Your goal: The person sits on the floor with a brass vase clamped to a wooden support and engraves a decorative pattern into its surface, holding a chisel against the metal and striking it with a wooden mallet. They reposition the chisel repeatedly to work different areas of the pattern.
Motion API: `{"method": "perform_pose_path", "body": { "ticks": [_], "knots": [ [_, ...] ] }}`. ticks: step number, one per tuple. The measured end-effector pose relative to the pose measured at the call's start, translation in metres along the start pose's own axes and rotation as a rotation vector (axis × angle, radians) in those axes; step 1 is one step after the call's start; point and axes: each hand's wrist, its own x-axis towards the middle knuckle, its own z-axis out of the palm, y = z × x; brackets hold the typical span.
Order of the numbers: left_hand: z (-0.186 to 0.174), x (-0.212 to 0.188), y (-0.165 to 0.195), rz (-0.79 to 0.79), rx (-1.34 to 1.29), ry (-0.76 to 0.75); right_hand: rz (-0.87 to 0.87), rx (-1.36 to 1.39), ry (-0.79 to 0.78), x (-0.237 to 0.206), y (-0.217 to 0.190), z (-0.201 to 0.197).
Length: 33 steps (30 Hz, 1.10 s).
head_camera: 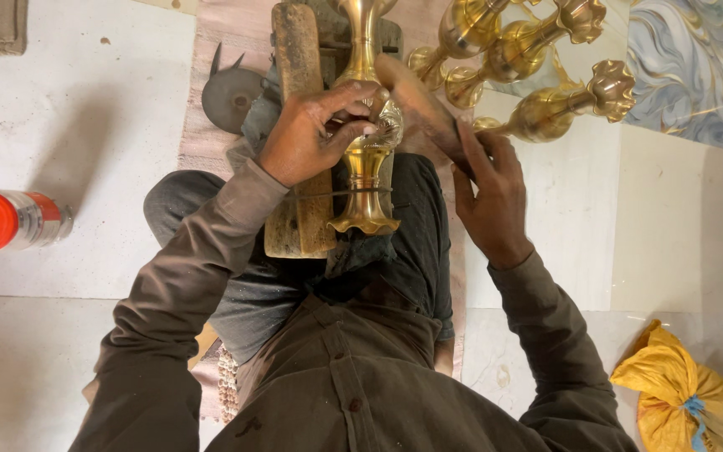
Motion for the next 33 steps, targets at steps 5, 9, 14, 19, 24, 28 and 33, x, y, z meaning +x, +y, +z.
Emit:
{"method": "perform_pose_path", "body": {
  "ticks": [5, 9, 14, 19, 24, 28, 33],
  "knots": [
    [0.0, -0.001, 0.001, -0.021, 0.053, 0.007, -0.047, -0.08, 0.052, 0.0, 0.0, 0.001],
    [0.002, -0.004, -0.001, -0.107, 0.024, 0.002, -0.02, -0.24, -0.028, 0.006, 0.002, -0.004],
    [0.003, -0.007, -0.005, -0.015, 0.036, -0.006, 0.061, 0.269, 0.117, 0.013, 0.003, -0.009],
    [0.002, -0.004, -0.005, 0.002, 0.153, -0.049, -0.103, -0.04, 0.137, 0.015, 0.0, -0.009],
    [0.0, 0.007, 0.001, -0.054, 0.258, -0.139, -0.044, 0.029, 0.184, 0.012, -0.004, -0.005],
    [-0.002, 0.011, 0.005, 0.061, 0.208, -0.148, 0.015, 0.238, 0.271, 0.005, -0.008, 0.001],
    [-0.007, 0.017, 0.007, 0.08, 0.277, -0.297, 0.067, -0.07, 0.231, -0.008, -0.013, 0.009]
  ]
}}
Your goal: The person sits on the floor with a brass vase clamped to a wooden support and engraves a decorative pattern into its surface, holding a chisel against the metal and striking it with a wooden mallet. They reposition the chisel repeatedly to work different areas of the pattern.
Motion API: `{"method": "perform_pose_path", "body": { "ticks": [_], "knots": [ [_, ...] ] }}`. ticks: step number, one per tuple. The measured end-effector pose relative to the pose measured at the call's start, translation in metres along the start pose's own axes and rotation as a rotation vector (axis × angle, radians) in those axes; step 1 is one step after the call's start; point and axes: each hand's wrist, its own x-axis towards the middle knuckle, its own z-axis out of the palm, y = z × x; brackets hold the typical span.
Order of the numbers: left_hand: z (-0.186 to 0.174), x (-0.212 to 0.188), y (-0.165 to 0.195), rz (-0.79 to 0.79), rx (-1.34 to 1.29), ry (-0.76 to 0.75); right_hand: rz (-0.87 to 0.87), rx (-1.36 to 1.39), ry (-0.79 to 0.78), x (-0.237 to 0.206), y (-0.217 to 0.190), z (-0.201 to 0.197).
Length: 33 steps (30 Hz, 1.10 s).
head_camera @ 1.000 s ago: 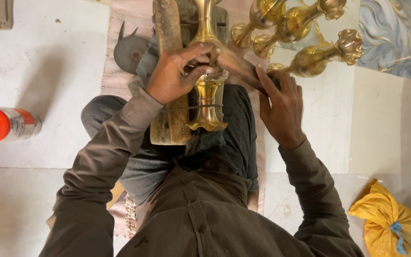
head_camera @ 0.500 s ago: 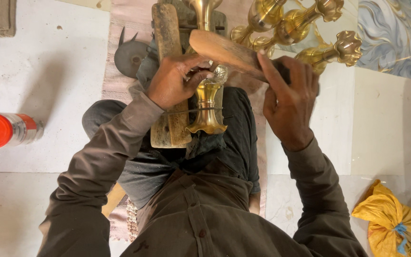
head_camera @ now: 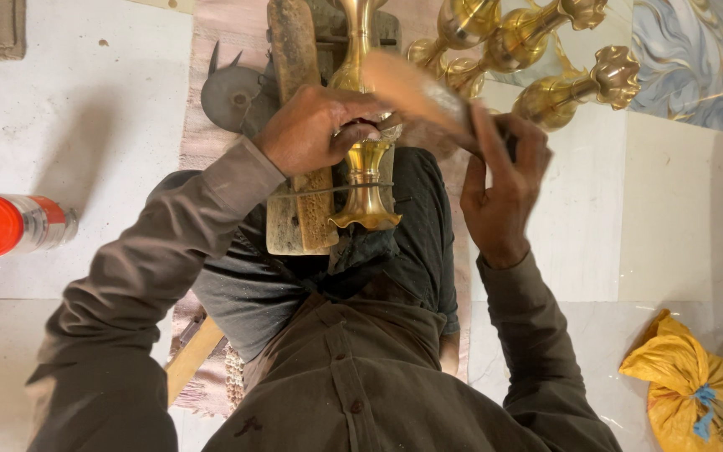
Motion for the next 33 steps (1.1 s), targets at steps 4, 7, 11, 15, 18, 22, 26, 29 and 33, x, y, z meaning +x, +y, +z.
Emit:
{"method": "perform_pose_path", "body": {
  "ticks": [4, 7, 11, 15, 18, 22, 26, 29, 33],
  "knots": [
    [-0.003, -0.001, 0.0, 0.084, -0.006, 0.018, 0.183, 0.353, 0.094, -0.013, -0.002, 0.003],
    [-0.005, -0.001, -0.002, 0.084, 0.034, 0.008, 0.103, 0.267, 0.117, -0.02, -0.002, 0.004],
    [-0.004, -0.004, -0.002, 0.08, 0.016, 0.019, 0.058, 0.176, 0.089, -0.027, 0.0, 0.007],
    [-0.003, -0.005, -0.003, 0.07, 0.02, 0.018, 0.09, 0.235, 0.131, -0.031, 0.002, 0.011],
    [-0.003, -0.002, -0.005, 0.044, 0.029, -0.061, 0.107, 0.141, 0.128, -0.034, 0.003, 0.014],
    [-0.003, 0.001, -0.005, 0.08, 0.054, -0.075, 0.152, 0.19, 0.14, -0.038, 0.003, 0.017],
    [-0.004, 0.001, -0.006, 0.06, 0.075, -0.138, 0.087, 0.118, 0.191, -0.044, 0.002, 0.019],
    [-0.005, 0.002, -0.007, 0.074, 0.079, -0.134, 0.089, 0.212, 0.204, -0.048, 0.001, 0.02],
    [-0.005, 0.0, -0.007, 0.098, 0.096, -0.122, 0.104, 0.218, 0.25, -0.052, 0.0, 0.021]
  ]
}}
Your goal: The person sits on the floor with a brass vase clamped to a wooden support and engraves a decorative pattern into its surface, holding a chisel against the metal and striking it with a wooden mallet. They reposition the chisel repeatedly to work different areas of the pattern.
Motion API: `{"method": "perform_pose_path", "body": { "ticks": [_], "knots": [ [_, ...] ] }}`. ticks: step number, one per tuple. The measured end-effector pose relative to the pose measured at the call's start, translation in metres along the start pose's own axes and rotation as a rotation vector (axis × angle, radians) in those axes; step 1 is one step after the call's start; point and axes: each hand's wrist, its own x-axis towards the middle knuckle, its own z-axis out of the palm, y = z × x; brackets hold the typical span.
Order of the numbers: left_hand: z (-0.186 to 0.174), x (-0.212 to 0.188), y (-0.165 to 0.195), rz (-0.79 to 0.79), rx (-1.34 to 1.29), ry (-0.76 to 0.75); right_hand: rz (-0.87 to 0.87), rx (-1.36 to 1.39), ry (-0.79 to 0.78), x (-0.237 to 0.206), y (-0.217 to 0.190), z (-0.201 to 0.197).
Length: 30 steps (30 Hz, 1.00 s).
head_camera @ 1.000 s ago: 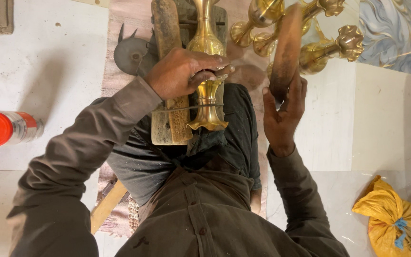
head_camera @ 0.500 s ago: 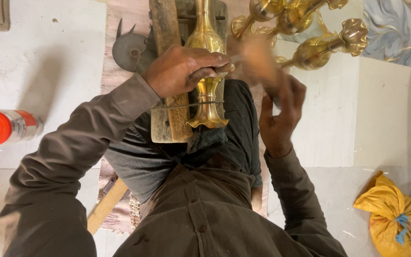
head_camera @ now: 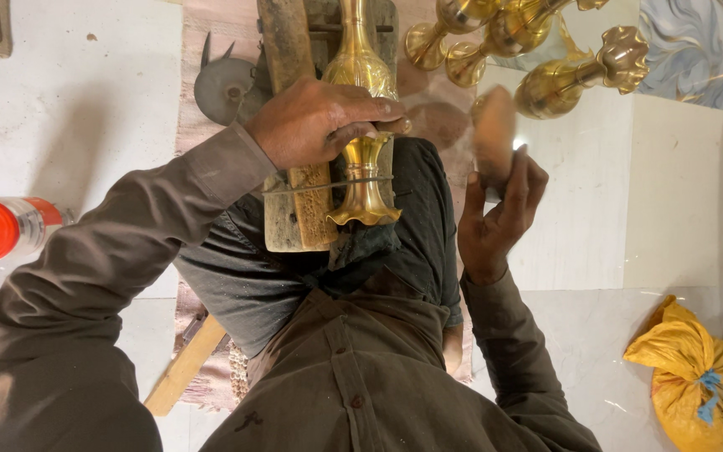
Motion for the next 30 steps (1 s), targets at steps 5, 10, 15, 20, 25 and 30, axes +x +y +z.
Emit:
{"method": "perform_pose_path", "body": {
  "ticks": [5, 10, 15, 20, 25, 30],
  "knots": [
    [0.0, 0.0, -0.002, 0.012, 0.026, -0.045, -0.144, -0.395, -0.179, -0.004, 0.001, 0.001],
    [-0.001, 0.005, -0.003, 0.047, 0.072, -0.041, 0.001, -0.181, -0.129, -0.011, 0.003, 0.002],
    [-0.006, 0.012, -0.002, 0.066, 0.063, -0.054, 0.051, -0.025, 0.017, -0.023, 0.005, 0.004],
    [-0.01, 0.016, -0.002, 0.081, 0.003, -0.116, 0.075, -0.196, -0.105, -0.04, 0.004, 0.008],
    [-0.007, 0.018, -0.003, 0.057, 0.028, -0.167, 0.101, -0.225, 0.013, -0.055, 0.002, 0.012],
    [-0.007, 0.017, -0.002, 0.06, 0.026, -0.204, 0.03, -0.131, 0.235, -0.063, -0.001, 0.014]
  ]
}}
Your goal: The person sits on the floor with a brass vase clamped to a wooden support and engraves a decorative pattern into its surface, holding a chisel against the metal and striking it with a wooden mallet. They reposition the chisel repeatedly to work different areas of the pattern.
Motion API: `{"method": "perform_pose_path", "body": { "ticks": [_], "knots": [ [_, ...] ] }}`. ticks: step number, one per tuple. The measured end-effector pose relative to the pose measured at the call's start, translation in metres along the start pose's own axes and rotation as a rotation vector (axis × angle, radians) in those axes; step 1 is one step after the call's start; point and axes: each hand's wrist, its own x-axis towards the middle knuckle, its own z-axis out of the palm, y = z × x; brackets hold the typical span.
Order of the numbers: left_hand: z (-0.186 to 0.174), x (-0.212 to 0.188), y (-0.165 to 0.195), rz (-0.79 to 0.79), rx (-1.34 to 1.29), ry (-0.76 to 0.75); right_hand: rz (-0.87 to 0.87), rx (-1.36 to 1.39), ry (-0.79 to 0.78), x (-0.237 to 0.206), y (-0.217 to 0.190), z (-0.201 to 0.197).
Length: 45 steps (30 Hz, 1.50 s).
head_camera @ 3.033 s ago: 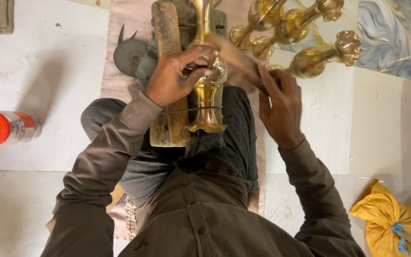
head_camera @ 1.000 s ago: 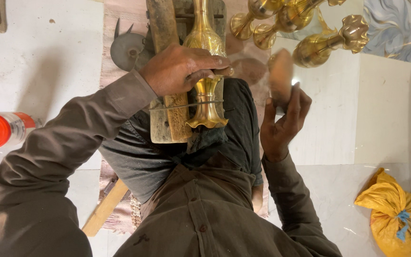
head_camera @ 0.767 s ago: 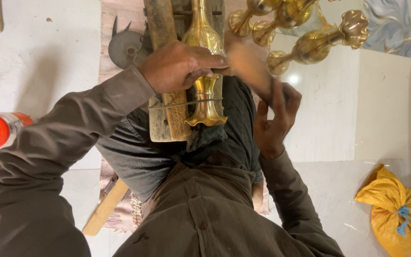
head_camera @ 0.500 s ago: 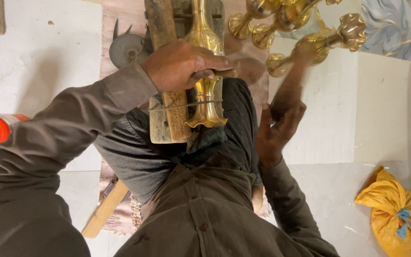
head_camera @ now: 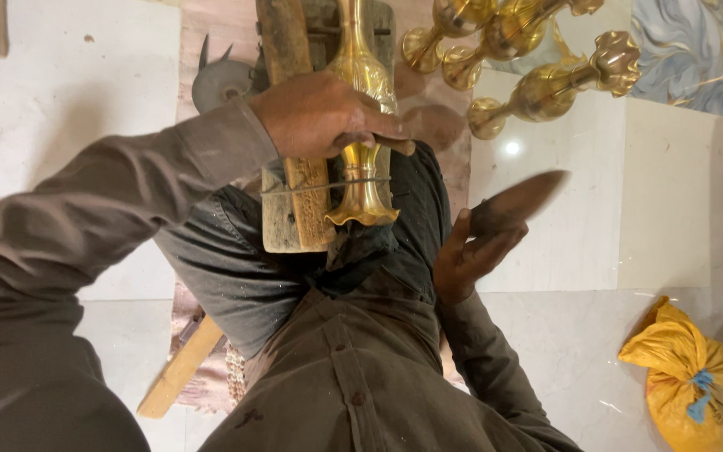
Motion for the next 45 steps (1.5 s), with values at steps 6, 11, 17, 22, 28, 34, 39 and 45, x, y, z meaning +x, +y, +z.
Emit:
{"method": "perform_pose_path", "body": {
  "ticks": [6, 11, 17, 22, 28, 34, 39, 45],
  "knots": [
    [-0.005, -0.002, -0.005, 0.02, -0.04, 0.117, 0.17, 0.002, -0.316, 0.005, -0.003, -0.001],
    [-0.007, -0.003, -0.006, -0.008, -0.068, 0.073, 0.179, 0.027, -0.472, 0.017, -0.004, 0.0],
    [-0.007, 0.001, -0.003, 0.008, -0.034, 0.061, 0.113, -0.22, -0.52, 0.027, -0.005, -0.002],
    [-0.01, 0.004, -0.003, 0.015, -0.082, 0.035, 0.275, 0.112, -0.28, 0.025, -0.006, -0.003],
    [-0.013, 0.007, 0.001, 0.039, -0.021, -0.027, 0.13, 0.09, -0.23, 0.011, -0.007, 0.003],
    [-0.015, 0.019, -0.001, 0.084, 0.071, -0.146, 0.152, -0.024, -0.242, -0.004, -0.01, 0.013],
    [-0.016, 0.029, 0.004, -0.014, 0.158, -0.354, 0.14, -0.03, -0.079, -0.009, -0.016, 0.021],
    [-0.022, 0.041, 0.003, -0.048, 0.234, -0.526, 0.065, 0.033, -0.023, -0.008, -0.024, 0.028]
  ]
}}
